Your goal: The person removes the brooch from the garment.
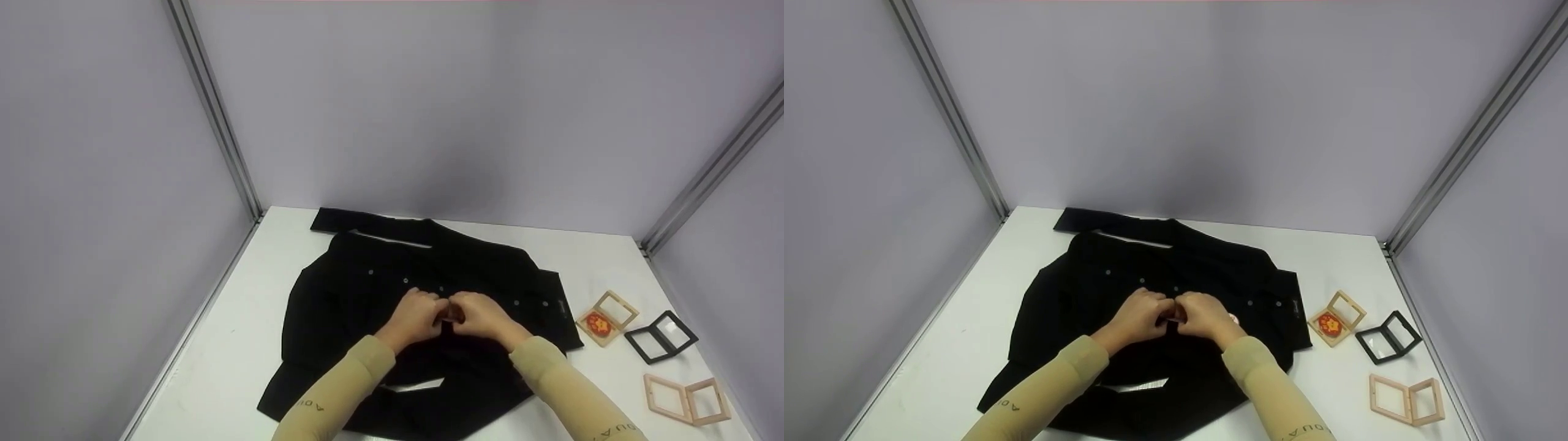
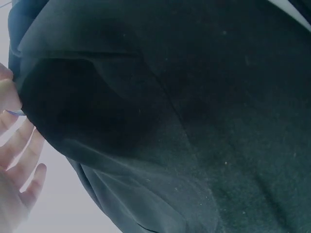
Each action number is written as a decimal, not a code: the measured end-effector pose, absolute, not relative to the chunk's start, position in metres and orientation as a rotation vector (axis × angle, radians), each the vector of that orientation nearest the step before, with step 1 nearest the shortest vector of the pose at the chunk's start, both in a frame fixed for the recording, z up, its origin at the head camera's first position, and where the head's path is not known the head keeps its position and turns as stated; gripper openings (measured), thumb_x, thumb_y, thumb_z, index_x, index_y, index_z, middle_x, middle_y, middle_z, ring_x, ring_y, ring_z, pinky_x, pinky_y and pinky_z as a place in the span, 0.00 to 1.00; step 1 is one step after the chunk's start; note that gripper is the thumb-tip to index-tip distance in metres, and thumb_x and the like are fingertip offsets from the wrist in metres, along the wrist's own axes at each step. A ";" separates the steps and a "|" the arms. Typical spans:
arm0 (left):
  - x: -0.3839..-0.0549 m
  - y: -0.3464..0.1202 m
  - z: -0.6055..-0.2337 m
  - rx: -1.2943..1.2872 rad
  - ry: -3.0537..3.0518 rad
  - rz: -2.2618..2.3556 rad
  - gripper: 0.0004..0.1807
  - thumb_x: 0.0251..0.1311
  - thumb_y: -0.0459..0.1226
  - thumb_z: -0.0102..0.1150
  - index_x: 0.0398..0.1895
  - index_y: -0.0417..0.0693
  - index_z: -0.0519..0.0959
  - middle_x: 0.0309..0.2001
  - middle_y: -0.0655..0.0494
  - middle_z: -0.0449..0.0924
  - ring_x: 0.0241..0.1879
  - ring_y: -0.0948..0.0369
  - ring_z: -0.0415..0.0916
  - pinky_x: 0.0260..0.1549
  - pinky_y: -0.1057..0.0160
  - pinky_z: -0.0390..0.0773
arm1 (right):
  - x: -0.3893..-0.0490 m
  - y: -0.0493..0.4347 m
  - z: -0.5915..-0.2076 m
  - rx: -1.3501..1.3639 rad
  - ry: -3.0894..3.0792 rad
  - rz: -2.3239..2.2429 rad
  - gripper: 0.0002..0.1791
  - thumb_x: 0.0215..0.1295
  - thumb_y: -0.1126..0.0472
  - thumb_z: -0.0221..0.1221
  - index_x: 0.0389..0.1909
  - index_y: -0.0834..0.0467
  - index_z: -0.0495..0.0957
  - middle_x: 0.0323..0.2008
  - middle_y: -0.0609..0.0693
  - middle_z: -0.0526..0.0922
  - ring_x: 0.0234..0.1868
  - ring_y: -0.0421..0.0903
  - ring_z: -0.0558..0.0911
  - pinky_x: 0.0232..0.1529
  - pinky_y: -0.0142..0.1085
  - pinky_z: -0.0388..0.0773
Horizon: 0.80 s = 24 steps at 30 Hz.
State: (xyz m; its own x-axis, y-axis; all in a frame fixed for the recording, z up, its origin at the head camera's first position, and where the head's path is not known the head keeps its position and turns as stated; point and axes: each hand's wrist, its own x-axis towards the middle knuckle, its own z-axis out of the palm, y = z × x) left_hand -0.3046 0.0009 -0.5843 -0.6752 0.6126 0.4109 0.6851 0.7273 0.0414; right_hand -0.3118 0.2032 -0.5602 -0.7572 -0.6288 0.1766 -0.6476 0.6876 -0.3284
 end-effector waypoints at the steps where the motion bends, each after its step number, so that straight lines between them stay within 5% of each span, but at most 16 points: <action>1: -0.305 0.001 -0.584 -1.002 -2.571 -0.263 0.09 0.48 0.39 0.72 0.31 0.55 0.81 0.29 0.60 0.85 0.28 0.59 0.81 0.37 0.57 0.79 | -0.312 0.203 -0.560 1.066 -2.833 0.581 0.11 0.45 0.63 0.71 0.28 0.56 0.77 0.26 0.47 0.80 0.27 0.43 0.76 0.31 0.38 0.76; 9: -0.305 0.003 -0.582 -0.962 -2.626 -0.189 0.12 0.50 0.41 0.71 0.38 0.58 0.81 0.33 0.60 0.86 0.34 0.57 0.84 0.47 0.54 0.82 | -0.311 0.201 -0.560 0.974 -2.845 0.567 0.09 0.46 0.64 0.69 0.27 0.55 0.78 0.27 0.46 0.81 0.27 0.41 0.76 0.31 0.36 0.76; 24: -0.308 0.006 -0.584 -0.933 -2.558 -0.155 0.11 0.52 0.40 0.71 0.39 0.60 0.82 0.32 0.60 0.85 0.32 0.58 0.81 0.43 0.56 0.80 | -0.310 0.198 -0.564 0.841 -2.878 0.620 0.10 0.47 0.64 0.70 0.29 0.55 0.78 0.27 0.46 0.79 0.27 0.41 0.74 0.32 0.36 0.75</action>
State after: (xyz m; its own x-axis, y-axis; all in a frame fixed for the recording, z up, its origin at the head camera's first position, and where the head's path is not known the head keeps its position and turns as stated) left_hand -0.3078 0.0064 -0.5844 -0.6911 0.5916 0.4152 0.6375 0.7696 -0.0355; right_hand -0.3096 0.1977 -0.5636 -0.8463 -0.4992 0.1861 -0.5315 0.7674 -0.3585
